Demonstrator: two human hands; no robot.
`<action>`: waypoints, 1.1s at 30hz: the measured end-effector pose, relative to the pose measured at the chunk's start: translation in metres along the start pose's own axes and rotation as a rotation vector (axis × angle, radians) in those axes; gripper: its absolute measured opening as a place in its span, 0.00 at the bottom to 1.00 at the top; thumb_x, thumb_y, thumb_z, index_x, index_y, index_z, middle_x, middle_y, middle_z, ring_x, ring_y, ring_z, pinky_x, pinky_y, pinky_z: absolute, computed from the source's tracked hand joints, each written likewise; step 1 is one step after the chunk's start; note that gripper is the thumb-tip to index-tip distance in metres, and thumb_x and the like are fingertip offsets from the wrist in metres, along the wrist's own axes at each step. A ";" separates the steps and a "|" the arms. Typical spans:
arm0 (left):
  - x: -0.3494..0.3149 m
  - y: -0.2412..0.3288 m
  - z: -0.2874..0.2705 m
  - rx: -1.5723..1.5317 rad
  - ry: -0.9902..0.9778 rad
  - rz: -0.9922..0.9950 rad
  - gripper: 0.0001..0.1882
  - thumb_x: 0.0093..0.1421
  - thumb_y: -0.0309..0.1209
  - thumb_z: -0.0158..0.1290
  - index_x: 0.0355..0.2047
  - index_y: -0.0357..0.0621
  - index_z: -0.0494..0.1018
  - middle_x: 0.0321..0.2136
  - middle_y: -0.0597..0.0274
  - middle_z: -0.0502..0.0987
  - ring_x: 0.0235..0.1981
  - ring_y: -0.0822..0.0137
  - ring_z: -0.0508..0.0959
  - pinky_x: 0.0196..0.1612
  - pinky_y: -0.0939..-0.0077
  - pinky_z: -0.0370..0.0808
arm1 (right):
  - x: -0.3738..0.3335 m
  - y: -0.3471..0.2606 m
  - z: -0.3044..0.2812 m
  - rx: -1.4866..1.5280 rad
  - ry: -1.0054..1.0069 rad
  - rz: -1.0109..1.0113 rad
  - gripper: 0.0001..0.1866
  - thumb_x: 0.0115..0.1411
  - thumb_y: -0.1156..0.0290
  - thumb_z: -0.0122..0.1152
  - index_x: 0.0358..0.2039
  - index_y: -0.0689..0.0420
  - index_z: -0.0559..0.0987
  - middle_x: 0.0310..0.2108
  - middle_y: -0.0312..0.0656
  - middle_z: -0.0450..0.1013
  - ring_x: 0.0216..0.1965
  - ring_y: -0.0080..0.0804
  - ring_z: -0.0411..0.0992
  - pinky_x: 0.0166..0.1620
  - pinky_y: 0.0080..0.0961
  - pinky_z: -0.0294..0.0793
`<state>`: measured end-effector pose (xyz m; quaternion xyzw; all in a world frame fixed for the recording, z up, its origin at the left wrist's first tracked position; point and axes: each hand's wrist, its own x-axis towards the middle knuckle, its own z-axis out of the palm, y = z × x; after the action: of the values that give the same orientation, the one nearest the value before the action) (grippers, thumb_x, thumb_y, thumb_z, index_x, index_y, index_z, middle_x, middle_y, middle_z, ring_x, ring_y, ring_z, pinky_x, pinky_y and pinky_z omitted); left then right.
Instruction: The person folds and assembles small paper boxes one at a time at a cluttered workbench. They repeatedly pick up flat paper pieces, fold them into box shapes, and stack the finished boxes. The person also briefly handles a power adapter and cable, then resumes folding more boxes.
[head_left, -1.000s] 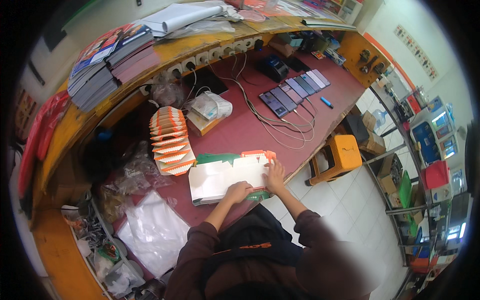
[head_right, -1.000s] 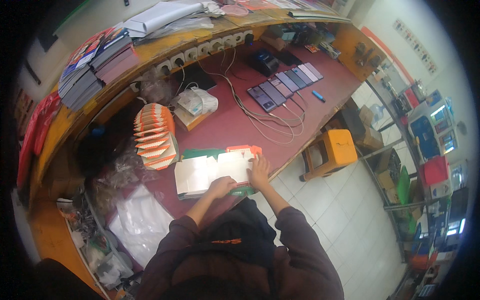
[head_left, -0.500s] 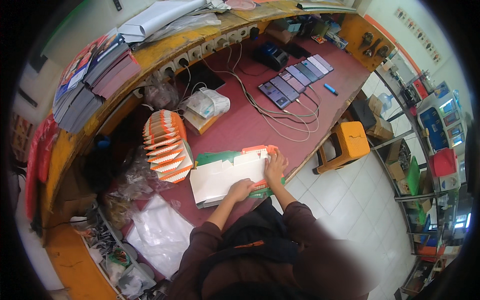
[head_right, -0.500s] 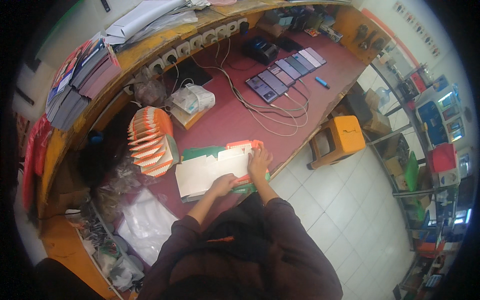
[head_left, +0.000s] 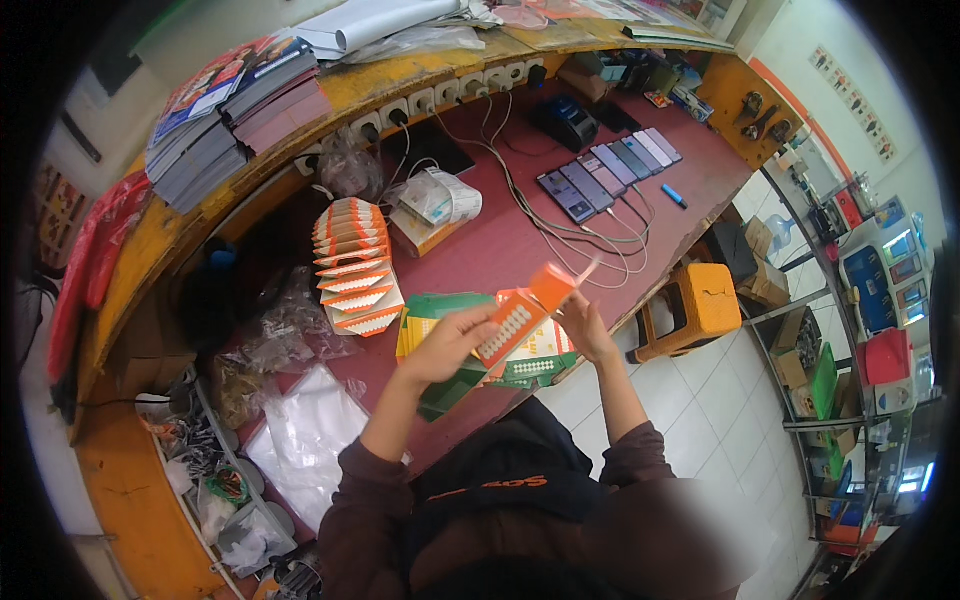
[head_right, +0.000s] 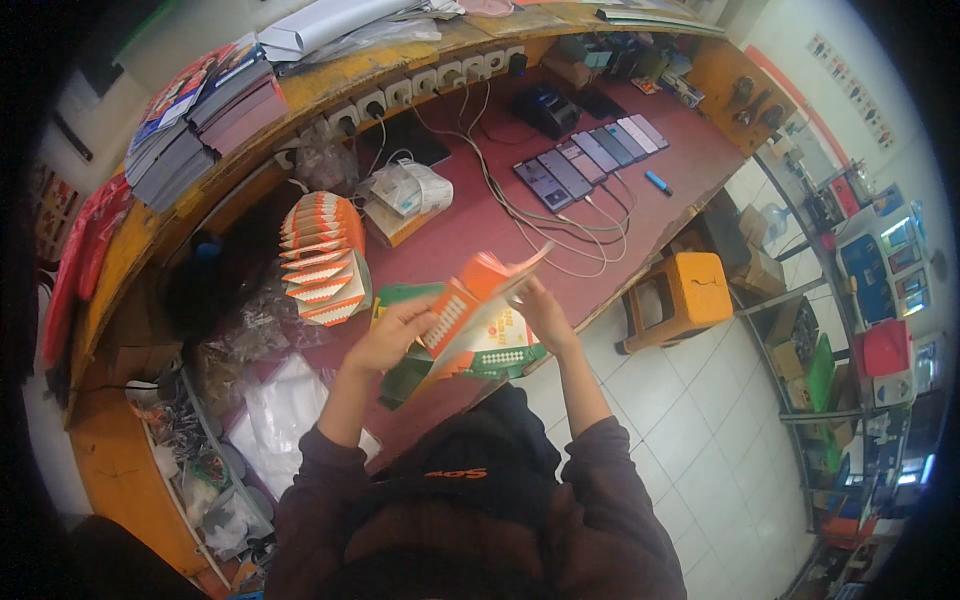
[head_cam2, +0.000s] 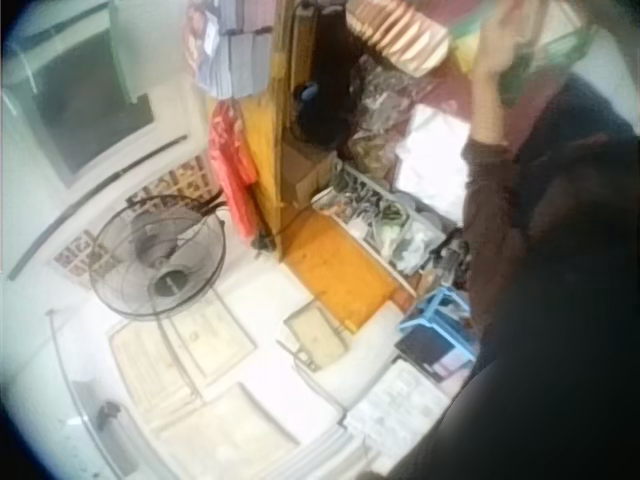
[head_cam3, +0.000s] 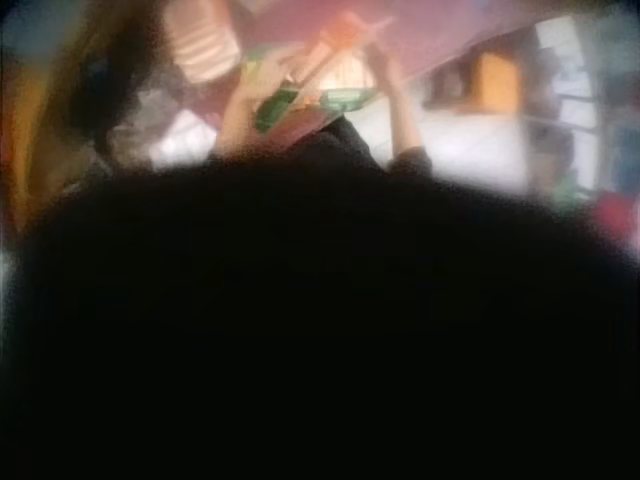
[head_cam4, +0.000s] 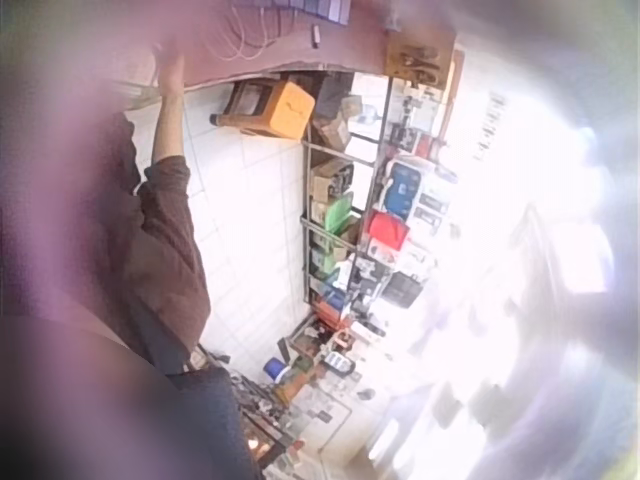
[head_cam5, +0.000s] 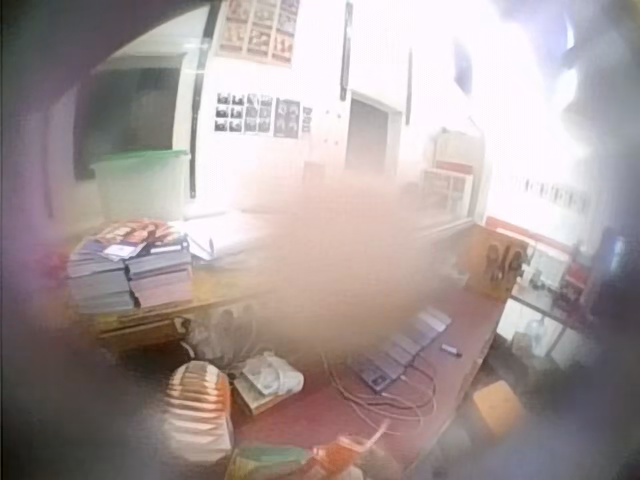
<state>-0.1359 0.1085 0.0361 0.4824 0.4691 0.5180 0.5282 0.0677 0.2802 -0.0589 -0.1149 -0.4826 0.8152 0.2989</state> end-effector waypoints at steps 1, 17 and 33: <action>0.002 0.014 -0.006 -0.030 -0.031 0.030 0.16 0.65 0.34 0.42 0.49 0.37 0.67 0.38 0.67 0.71 0.41 0.75 0.70 0.46 0.79 0.66 | 0.001 -0.014 0.011 -0.472 0.147 0.111 0.31 0.57 0.53 0.58 0.53 0.63 0.66 0.52 0.46 0.67 0.52 0.29 0.65 0.55 0.33 0.64; 0.094 -0.171 0.005 0.130 1.031 0.237 0.22 0.67 0.36 0.31 0.54 0.32 0.60 0.47 0.48 0.68 0.51 0.59 0.67 0.56 0.71 0.60 | 0.001 -0.015 0.042 -0.967 0.316 -0.659 0.11 0.49 0.67 0.66 0.29 0.61 0.77 0.18 0.40 0.71 0.19 0.28 0.70 0.25 0.24 0.68; -0.002 -0.141 -0.011 0.952 0.786 0.026 0.14 0.58 0.33 0.47 0.20 0.37 0.73 0.19 0.56 0.73 0.23 0.55 0.73 0.29 0.62 0.69 | 0.018 0.060 0.061 -1.804 -0.624 -0.267 0.11 0.53 0.60 0.54 0.27 0.54 0.73 0.26 0.40 0.70 0.27 0.37 0.73 0.30 0.34 0.72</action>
<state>-0.1332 0.1074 -0.1053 0.4439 0.8025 0.3971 0.0361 0.0018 0.2256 -0.0773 -0.0234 -0.9945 0.0906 0.0466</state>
